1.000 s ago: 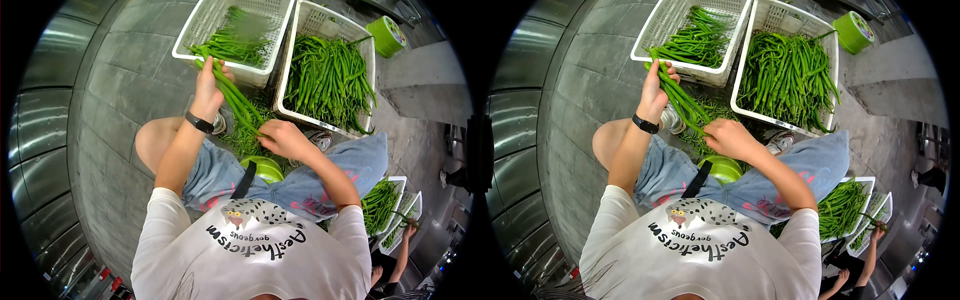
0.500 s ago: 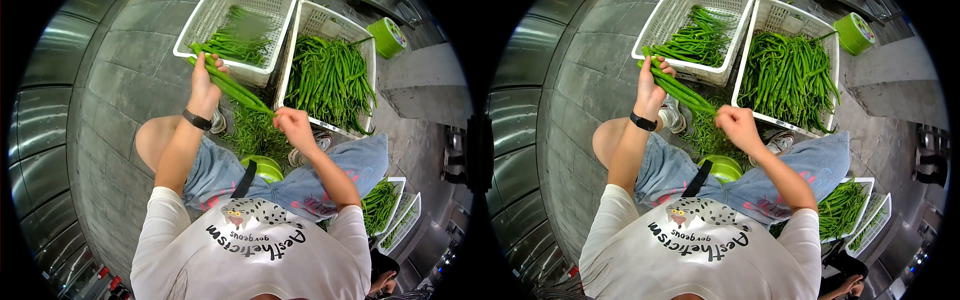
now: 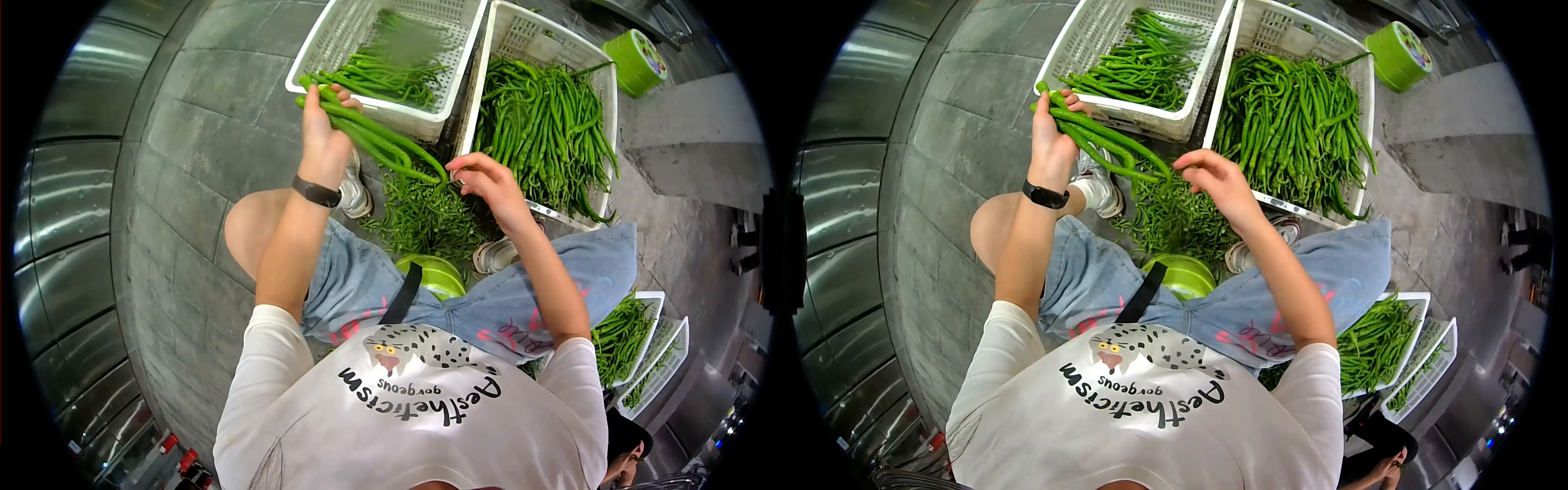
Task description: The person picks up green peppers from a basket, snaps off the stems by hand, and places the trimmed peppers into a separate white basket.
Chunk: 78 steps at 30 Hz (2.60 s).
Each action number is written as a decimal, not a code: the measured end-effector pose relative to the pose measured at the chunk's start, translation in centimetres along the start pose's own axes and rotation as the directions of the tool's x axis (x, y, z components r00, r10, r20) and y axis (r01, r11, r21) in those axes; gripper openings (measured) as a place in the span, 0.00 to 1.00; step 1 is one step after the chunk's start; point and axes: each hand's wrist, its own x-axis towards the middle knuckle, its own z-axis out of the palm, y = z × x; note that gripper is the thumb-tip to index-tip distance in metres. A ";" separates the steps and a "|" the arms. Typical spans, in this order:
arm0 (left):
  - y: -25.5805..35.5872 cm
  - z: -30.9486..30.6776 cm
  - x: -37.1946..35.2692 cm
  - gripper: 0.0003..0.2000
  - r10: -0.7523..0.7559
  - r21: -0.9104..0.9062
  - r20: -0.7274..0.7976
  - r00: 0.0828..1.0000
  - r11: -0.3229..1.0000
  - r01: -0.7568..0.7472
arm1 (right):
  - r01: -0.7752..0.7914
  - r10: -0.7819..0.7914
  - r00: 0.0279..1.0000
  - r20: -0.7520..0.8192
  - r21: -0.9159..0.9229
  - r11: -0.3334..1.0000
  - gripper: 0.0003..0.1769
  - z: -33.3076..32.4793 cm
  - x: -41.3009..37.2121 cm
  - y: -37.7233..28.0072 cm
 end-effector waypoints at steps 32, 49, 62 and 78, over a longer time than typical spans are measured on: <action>0.0 -12.2 27.7 0.54 0.703 0.917 -0.354 0.616 0.133 0.375 | 0.297 -0.004 0.930 0.367 -0.745 0.597 0.12 -4.9 0.5 6.2; 2.5 -4.4 21.8 0.40 0.154 0.660 0.423 0.893 -0.728 -0.187 | 0.377 0.427 0.899 0.101 -0.676 -0.634 0.23 -16.6 14.4 12.5; -0.2 0.9 2.8 0.26 -0.207 0.742 0.490 0.847 -0.412 -0.530 | 0.482 0.493 0.850 0.186 -0.651 -0.587 0.14 -17.5 12.3 7.5; -3.1 2.6 -1.5 0.16 -0.154 0.855 0.485 0.861 -0.124 -0.504 | 0.348 -0.548 0.836 -0.027 -0.746 0.568 0.13 -21.4 8.0 -2.1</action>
